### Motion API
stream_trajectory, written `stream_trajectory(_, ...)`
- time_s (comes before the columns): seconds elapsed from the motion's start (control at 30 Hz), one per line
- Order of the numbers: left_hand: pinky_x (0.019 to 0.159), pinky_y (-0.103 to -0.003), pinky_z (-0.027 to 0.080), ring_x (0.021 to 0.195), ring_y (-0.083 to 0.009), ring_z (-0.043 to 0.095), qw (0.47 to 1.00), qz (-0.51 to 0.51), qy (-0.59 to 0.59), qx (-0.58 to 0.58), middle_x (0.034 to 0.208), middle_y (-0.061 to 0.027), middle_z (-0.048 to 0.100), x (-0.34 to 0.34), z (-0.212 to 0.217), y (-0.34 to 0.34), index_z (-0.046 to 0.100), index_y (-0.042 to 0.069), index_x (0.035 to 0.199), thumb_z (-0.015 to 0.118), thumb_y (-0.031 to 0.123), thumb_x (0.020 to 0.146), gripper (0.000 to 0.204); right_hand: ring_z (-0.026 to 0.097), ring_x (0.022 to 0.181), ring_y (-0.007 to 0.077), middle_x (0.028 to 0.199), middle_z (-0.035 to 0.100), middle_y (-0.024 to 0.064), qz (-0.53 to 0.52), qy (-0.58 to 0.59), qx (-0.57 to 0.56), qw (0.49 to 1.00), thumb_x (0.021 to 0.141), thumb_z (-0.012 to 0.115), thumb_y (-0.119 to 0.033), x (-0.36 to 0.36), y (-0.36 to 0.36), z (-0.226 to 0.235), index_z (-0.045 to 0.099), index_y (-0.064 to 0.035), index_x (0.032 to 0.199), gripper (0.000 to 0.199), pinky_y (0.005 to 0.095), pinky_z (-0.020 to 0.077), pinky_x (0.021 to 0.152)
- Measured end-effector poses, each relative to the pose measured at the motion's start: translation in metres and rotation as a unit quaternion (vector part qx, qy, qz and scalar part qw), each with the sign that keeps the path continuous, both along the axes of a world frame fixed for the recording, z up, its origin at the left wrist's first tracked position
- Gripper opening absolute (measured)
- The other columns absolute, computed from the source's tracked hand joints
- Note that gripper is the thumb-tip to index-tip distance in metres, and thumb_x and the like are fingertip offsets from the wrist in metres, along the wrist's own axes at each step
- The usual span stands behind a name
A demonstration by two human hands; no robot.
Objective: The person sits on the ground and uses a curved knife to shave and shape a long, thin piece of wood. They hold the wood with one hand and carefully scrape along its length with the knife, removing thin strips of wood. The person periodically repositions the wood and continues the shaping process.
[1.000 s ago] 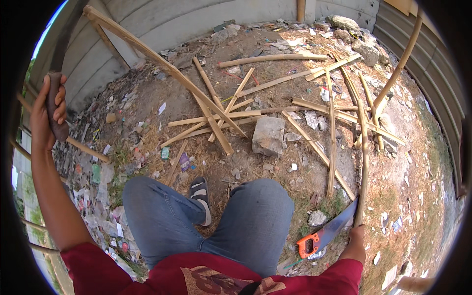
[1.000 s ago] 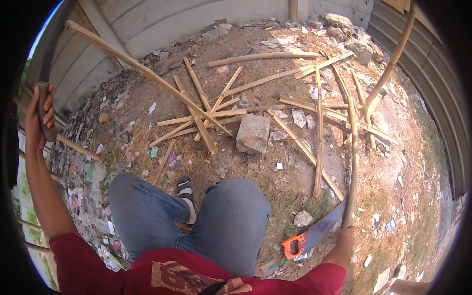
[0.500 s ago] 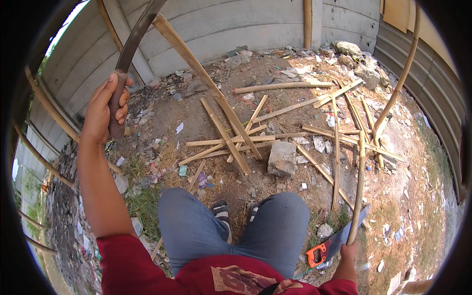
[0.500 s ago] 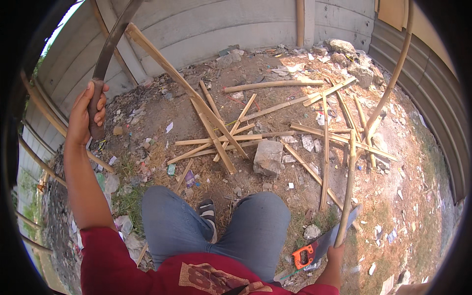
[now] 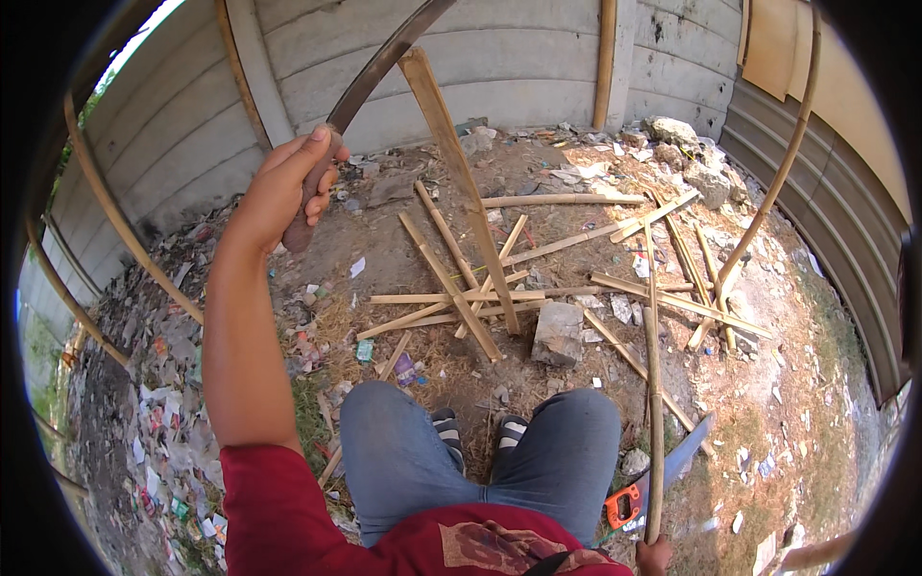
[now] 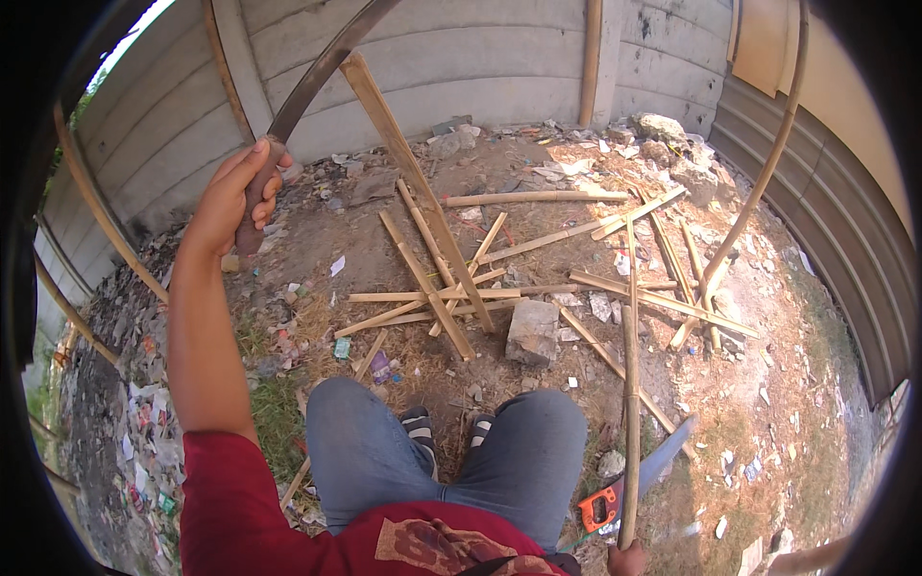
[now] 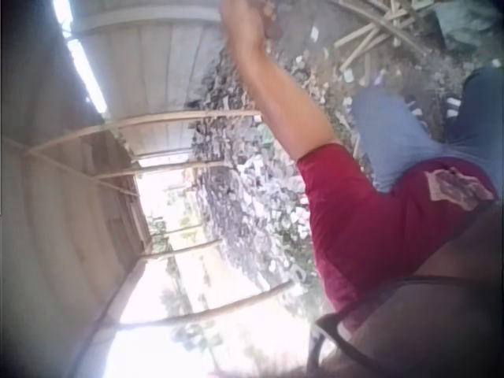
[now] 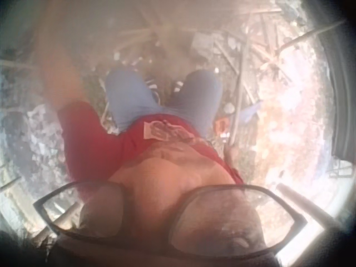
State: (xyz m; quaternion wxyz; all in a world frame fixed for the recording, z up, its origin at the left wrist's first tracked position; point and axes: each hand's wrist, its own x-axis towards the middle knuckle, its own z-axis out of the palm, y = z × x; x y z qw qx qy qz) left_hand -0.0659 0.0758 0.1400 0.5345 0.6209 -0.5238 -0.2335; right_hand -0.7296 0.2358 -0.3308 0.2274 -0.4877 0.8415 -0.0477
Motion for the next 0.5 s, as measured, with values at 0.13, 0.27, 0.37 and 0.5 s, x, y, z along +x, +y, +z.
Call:
stream_trajectory(0.13,0.045,-0.022,0.034,0.050,-0.0039,0.041,1.000,-0.024,0.009,-0.003,0.070,0.0036,0.047,-0.004,0.002,-0.004,0.057,0.005,0.109,0.048,0.053,0.103,0.049,0.066,0.102,0.0428,0.105,0.068,0.0257,0.012,0.021,0.040,0.999,0.068,0.075,-0.028,-0.024,0.028,-0.067,0.063,0.0011,0.112,0.054,0.0501,0.0523,0.089)
stream_trajectory(0.27,0.046,-0.022,0.035,0.050,-0.0039,0.042,1.000,-0.027,-0.004,-0.003,0.070,0.0038,0.047,-0.007,-0.001,-0.002,0.057,0.005,0.109,0.048,0.053,0.103,0.050,0.069,0.103,0.0377,0.105,0.072,0.0211,-0.003,-0.013,0.155,0.988,0.065,0.085,-0.039,0.011,0.013,-0.084,0.068,0.0006,0.108,0.061,0.0459,0.0536,0.091)
stream_trajectory(0.37,0.046,-0.021,0.035,0.051,-0.0039,0.042,0.998,-0.061,0.014,-0.013,0.070,0.0037,0.048,-0.015,-0.003,-0.012,0.057,0.005,0.109,0.048,0.054,0.103,0.050,0.069,0.104,0.0354,0.107,0.071,0.0227,0.091,0.021,0.356,0.930,0.065,0.087,-0.044,-0.038,-0.010,-0.148,0.068,-0.0007,0.116,0.069,0.0440,0.0534,0.092)
stream_trajectory(0.5,0.046,-0.021,0.036,0.051,-0.0036,0.042,0.996,-0.084,-0.020,-0.017,0.070,0.0036,0.047,-0.028,0.003,-0.008,0.058,0.004,0.109,0.047,0.054,0.103,0.052,0.062,0.114,0.0306,0.128,0.062,0.0201,-0.035,-0.210,-0.026,0.977,0.082,0.080,-0.041,-0.052,-0.124,-0.067,0.059,-0.0020,0.132,0.067,0.0416,0.0511,0.095)
